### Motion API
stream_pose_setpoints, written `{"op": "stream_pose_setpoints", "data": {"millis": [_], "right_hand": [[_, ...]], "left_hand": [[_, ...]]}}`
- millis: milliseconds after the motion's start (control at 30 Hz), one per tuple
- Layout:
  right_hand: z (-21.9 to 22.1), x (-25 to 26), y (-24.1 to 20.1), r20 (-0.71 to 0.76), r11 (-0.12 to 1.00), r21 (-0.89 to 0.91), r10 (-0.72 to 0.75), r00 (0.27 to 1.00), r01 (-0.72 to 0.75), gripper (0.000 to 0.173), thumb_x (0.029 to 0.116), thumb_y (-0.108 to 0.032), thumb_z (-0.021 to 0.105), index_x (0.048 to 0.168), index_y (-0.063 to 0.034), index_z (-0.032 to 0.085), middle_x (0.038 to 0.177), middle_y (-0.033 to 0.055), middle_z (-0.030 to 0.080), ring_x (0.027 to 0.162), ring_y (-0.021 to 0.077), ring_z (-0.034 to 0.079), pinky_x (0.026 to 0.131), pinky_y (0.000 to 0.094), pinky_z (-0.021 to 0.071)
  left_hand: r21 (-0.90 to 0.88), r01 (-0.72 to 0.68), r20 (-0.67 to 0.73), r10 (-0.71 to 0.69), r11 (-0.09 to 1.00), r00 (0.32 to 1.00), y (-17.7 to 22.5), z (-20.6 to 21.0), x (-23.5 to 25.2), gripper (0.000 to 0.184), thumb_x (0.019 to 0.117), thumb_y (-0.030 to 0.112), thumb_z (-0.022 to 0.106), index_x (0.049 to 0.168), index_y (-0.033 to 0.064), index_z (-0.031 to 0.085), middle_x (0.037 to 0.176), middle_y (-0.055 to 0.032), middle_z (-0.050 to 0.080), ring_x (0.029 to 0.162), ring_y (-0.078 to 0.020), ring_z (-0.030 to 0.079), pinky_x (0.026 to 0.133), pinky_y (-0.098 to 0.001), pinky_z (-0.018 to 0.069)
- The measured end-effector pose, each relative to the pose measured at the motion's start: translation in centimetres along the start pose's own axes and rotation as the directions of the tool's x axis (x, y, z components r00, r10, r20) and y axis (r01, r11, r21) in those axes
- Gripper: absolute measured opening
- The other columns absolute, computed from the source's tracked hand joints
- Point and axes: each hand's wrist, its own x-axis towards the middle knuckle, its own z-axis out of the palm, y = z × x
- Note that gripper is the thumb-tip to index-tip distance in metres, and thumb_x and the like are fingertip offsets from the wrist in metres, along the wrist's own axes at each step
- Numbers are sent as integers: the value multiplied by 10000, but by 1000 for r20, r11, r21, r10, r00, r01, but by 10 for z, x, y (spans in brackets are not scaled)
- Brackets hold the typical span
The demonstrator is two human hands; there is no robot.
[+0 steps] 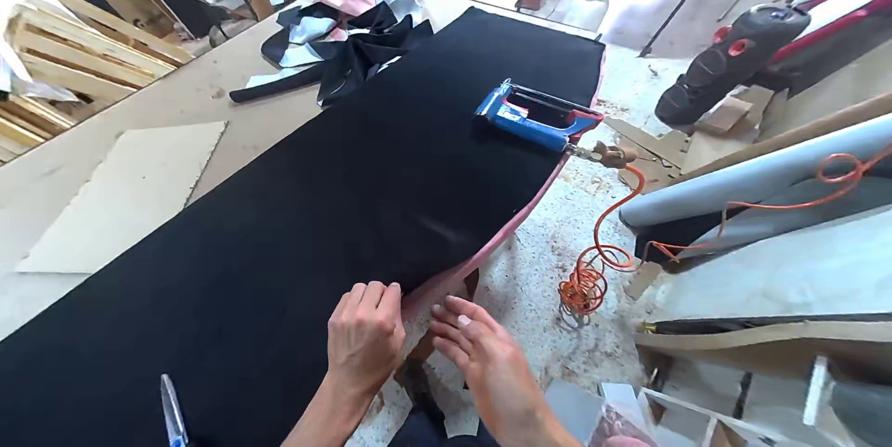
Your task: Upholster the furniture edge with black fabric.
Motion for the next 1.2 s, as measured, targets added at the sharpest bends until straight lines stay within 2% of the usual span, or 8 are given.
{"op": "stream_pose_setpoints", "data": {"millis": [233,433,667,767,933,1033,1133,1200], "right_hand": [[41,32,-2,-75,910,398,162,984,-119,410,1097,-152,398,1452,49,436,1341,219,615,1178,262,658,1021,393,544],[35,67,20,-312,978,201,121,942,-59,229,1012,-118,639,889,72,674,758,155,714,664,212,710,653,378,634],[28,71,20,-299,990,121,108,948,-75,255,1013,-123,637,833,53,679,735,134,715,665,186,705,659,350,622],[8,76,5,-170,974,-206,55,984,-90,269,996,-178,663,810,9,713,736,78,717,682,138,695,672,326,605],[-28,31,-63,51,185,-978,-253,966,100,337,974,-412,617,863,-144,788,758,36,720,740,203,702,690,504,548],[-44,9,-92,458,-218,-886,-547,700,409,201,972,-293,629,1053,-225,799,945,-53,740,868,100,709,715,344,597],[-53,43,-101,759,-378,-651,-339,556,658,282,980,-254,630,1239,-217,735,1293,28,664,1232,178,616,994,368,553],[-51,67,-106,866,-447,-493,-169,471,747,270,968,-247,638,1218,-217,737,1251,34,675,1202,196,630,949,372,562]], "left_hand": [[30,-232,-19,233,972,972,-5,-1,1,174,916,93,615,934,72,787,818,-75,733,759,-236,723,676,-353,598],[16,-331,85,328,944,941,-9,12,-7,171,950,116,598,908,65,756,824,-80,714,750,-243,702,642,-356,578],[-80,-88,113,97,993,989,17,7,8,379,888,197,621,1240,135,748,1172,-94,729,1075,-271,703,904,-414,574],[-109,-124,130,138,986,982,18,8,13,376,927,269,585,1231,120,747,1173,-78,737,1063,-257,706,895,-416,563],[-97,-163,106,173,982,979,22,16,12,258,971,280,654,1120,121,792,1022,-67,773,943,-238,748,826,-377,602],[-126,-133,26,137,983,990,26,8,7,221,974,245,669,1108,122,793,998,-57,768,891,-216,736,780,-344,595],[-166,-57,41,65,985,997,30,-7,8,240,951,192,682,1144,89,781,1012,-106,749,902,-271,718,777,-380,592],[-169,-80,25,85,982,996,30,-11,12,162,913,108,700,1036,63,795,887,-105,736,819,-265,714,706,-367,588]]}}
